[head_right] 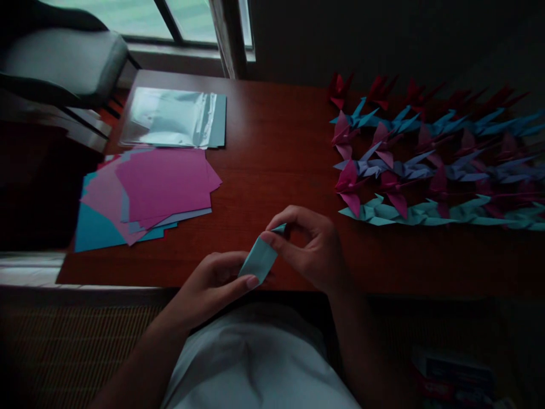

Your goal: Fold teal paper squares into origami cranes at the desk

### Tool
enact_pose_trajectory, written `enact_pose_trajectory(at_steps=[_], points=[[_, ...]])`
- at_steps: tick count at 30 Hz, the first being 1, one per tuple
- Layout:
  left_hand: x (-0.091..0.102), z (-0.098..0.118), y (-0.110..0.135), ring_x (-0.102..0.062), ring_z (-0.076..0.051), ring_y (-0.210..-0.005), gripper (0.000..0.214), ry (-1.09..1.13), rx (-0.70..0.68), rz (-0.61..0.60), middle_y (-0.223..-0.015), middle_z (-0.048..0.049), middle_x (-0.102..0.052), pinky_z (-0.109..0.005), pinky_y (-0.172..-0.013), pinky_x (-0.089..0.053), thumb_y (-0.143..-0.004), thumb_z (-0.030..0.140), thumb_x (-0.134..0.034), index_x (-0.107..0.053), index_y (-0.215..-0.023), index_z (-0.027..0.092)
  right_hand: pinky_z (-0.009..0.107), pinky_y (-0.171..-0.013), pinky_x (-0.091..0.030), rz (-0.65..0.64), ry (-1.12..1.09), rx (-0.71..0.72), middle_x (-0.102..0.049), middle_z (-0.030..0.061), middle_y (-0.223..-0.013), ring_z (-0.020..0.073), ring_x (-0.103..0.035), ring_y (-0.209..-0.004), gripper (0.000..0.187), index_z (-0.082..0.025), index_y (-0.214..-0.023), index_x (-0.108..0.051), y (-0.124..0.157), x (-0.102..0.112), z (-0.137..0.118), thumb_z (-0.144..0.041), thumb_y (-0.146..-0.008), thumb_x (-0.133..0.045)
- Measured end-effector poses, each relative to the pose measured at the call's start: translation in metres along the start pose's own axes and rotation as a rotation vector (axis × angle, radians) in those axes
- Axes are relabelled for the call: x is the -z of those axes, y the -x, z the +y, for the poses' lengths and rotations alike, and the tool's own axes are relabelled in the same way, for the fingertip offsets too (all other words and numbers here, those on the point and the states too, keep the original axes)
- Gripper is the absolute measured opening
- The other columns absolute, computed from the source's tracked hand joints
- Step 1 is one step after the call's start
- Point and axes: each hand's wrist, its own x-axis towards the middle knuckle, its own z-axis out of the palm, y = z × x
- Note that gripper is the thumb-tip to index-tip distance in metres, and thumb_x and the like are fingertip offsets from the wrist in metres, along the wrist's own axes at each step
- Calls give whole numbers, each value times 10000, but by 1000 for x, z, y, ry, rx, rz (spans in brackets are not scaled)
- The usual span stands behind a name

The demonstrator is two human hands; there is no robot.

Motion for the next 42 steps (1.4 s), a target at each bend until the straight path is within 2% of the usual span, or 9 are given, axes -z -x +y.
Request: enact_pose_trajectory(at_steps=[4, 9, 15, 21, 25, 28, 31, 39, 42], points=[[-13, -3, -8, -724, -176, -755, 225, 171, 16, 51, -838, -79, -785, -259, -724, -574, -897, 350, -695, -797, -895, 150, 255, -661, -527, -56, -75, -60, -677, -6, -813, 145, -629, -742, 87, -252, -887, -718, 2, -5, 3, -326, -852, -748], [-21, -8, -13, -730, -170, -699, 269, 300, -23, 87, -768, -72, -778, -260, -698, -594, -883, 397, -718, -806, -818, 152, 352, -965, -532, -402, -211, -132, -713, 53, -1129, 201, -654, -1063, 253, -255, -1125, -741, 7, -12, 12, -374, -912, -673], [-25, -8, -13, -756, -185, -776, 261, 348, 17, 33, -868, -94, -797, -303, -799, -615, -918, 375, -683, -810, -921, 148, 237, -561, -525, -545, -365, -348, -748, 34, -821, 131, -652, -652, 376, -222, -1197, -737, 4, -4, 9, -471, -975, -563], [-23, -5, -12, -744, -177, -787, 217, 122, -27, 121, -848, -74, -805, -243, -732, -567, -916, 340, -692, -801, -929, 153, 394, -914, -572, -238, -357, -230, -778, 77, -1118, 244, -713, -1073, 306, -238, -1050, -780, -15, 7, 7, -464, -953, -600], [-22, -5, -14, -737, -181, -796, 223, 92, -23, 176, -845, -66, -805, -233, -716, -542, -915, 337, -687, -803, -906, 148, 344, -806, -579, 88, -281, -99, -768, 54, -1085, 210, -708, -1000, 289, -249, -1026, -756, -17, 1, 12, -458, -975, -563], [-21, -6, -14, -736, -184, -809, 232, 85, -20, 238, -852, -73, -805, -232, -725, -537, -911, 332, -686, -798, -877, 132, 267, -672, -520, 305, -124, 35, -737, 10, -951, 150, -664, -827, 125, -263, -947, -735, -9, -4, 14, -365, -926, -666], [-21, -8, -15, -737, -189, -811, 228, 51, -47, 261, -861, -76, -805, -239, -725, -538, -915, 324, -677, -796, -887, 132, 259, -654, -485, 281, 5, 71, -674, -17, -844, 128, -609, -756, 24, -259, -875, -704, 0, -7, 12, -273, -893, -711], [-20, -15, -15, -726, -186, -805, 193, -118, -138, 264, -864, -58, -781, -255, -732, -525, -931, 200, -593, -780, -929, 152, 261, -615, -477, 210, 40, -42, -662, -32, -827, 126, -600, -720, 107, -276, -927, -692, 7, -8, 11, -238, -850, -755], [-19, -15, -15, -692, -176, -754, 194, -171, -143, 258, -820, -48, -752, -255, -711, -510, -922, 186, -578, -768, -922, 148, 270, -610, -475, 132, 79, -8, -670, -21, -841, 137, -610, -738, 124, -271, -945, -709, 7, -6, 9, -230, -842, -763]])
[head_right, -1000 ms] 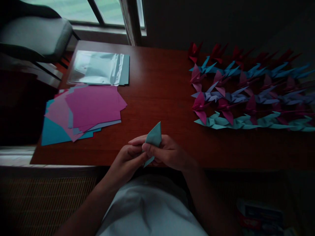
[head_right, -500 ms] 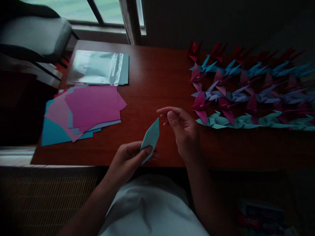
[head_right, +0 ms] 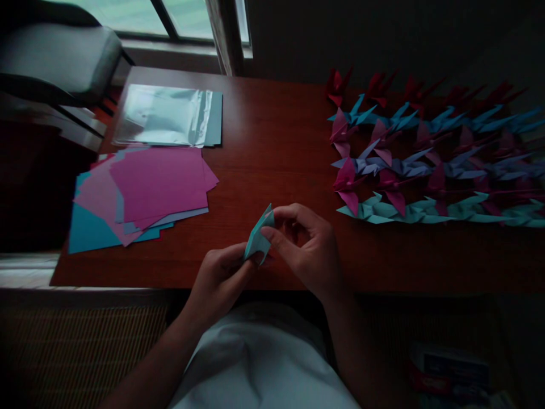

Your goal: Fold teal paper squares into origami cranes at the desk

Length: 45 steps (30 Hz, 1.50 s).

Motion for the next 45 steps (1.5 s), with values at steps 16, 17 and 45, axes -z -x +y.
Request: enact_pose_trajectory(at_steps=[16, 17, 45], points=[[-1, 6, -3, -673, -185, -782, 313, 183, 46, 17, -824, -54, -740, -242, -723, -507, -954, 397, -598, -779, -945, 143, 304, -784, -548, -113, 220, 295, -728, -4, -940, 158, -677, -901, 215, -263, -1013, -687, 1, -1, -7, -96, -879, -693], [-1, 5, -3, -684, -193, -803, 310, 201, 52, 18, -843, -58, -749, -247, -734, -515, -951, 400, -605, -784, -967, 147, 308, -791, -550, -122, 222, 293, -726, -1, -950, 163, -677, -908, 212, -262, -1017, -681, 1, -1, -7, -105, -876, -699], [-1, 8, -6, -673, -196, -803, 368, 366, 104, -49, -849, -51, -753, -258, -730, -513, -948, 449, -609, -781, -1032, 134, 339, -717, -555, -190, 341, 559, -729, 51, -883, 191, -662, -808, 188, -242, -1011, -760, -4, 0, 3, -130, -871, -705]])
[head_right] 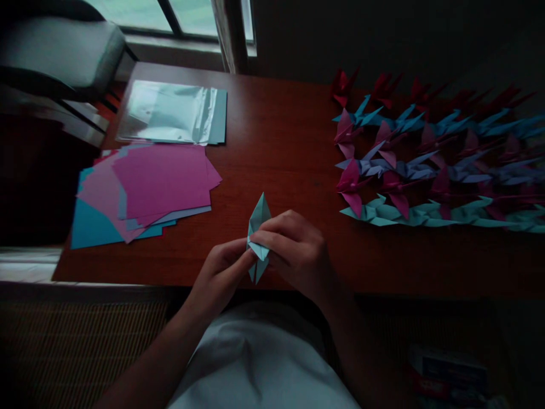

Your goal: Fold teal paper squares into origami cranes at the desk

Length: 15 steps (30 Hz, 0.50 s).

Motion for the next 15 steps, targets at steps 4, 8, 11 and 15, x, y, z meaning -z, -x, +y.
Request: enact_pose_trajectory(at_steps=[4, 8, 11, 15], points=[[0, 0, -2, -646, -179, -768, 362, 81, -17, 66, -777, -40, -732, -246, -712, -486, -894, 464, -683, -792, -973, 128, 393, -826, -596, -4, 109, 107, -771, 57, -1045, 220, -683, -960, 364, -284, -1200, -713, 7, -1, -3, -104, -885, -680], [3, -6, -3, -652, -182, -761, 355, 163, 13, 84, -801, -52, -745, -244, -669, -482, -876, 460, -700, -788, -1006, 141, 439, -888, -612, -30, 175, 97, -756, 44, -1205, 239, -690, -1075, 449, -312, -1292, -664, 16, -1, -8, -95, -899, -665], [5, -9, -2, -657, -177, -768, 319, 212, 24, 86, -826, -49, -749, -243, -678, -497, -882, 431, -694, -788, -1026, 162, 452, -906, -613, -26, 208, 92, -737, 60, -1253, 250, -676, -1110, 491, -291, -1332, -642, 21, -1, -9, -83, -889, -674], [5, -8, -1, -678, -198, -816, 405, 243, 5, 82, -797, -47, -738, -270, -749, -532, -891, 545, -645, -792, -1010, 187, 457, -906, -606, -25, 262, 70, -721, 55, -1286, 254, -641, -1108, 525, -298, -1341, -637, 25, -3, -9, -72, -870, -688]])
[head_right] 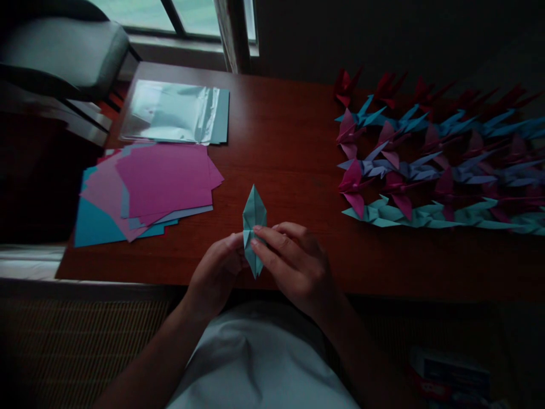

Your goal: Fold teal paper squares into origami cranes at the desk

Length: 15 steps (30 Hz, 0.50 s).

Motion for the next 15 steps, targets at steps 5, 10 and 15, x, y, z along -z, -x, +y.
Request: enact_pose_trajectory(at_steps=[5, 10, 15], points=[[-7, 5, -2, -691, -204, -876, 374, -55, 2, -30, -888, -64, -758, -297, -829, -537, -887, 473, -691, -768, -1088, 167, 480, -897, -582, 52, -113, -65, -748, 49, -1213, 260, -636, -1069, 474, -306, -1243, -682, -3, -1, -5, -38, -853, -644], [-8, 3, -1, -685, -190, -846, 324, -68, -9, -50, -879, -68, -756, -278, -801, -528, -937, 426, -637, -779, -1059, 162, 400, -830, -573, 201, -399, -504, -715, 52, -1076, 222, -664, -973, 224, -282, -1100, -698, -7, -4, -10, -183, -924, -601], [-10, 3, 0, -637, -155, -760, 318, -119, -3, -37, -840, -53, -737, -249, -735, -502, -924, 432, -654, -788, -985, 150, 300, -715, -549, 75, -611, -739, -670, 38, -935, 177, -639, -823, 154, -226, -943, -695, -9, -11, -9, -372, -913, -660]])
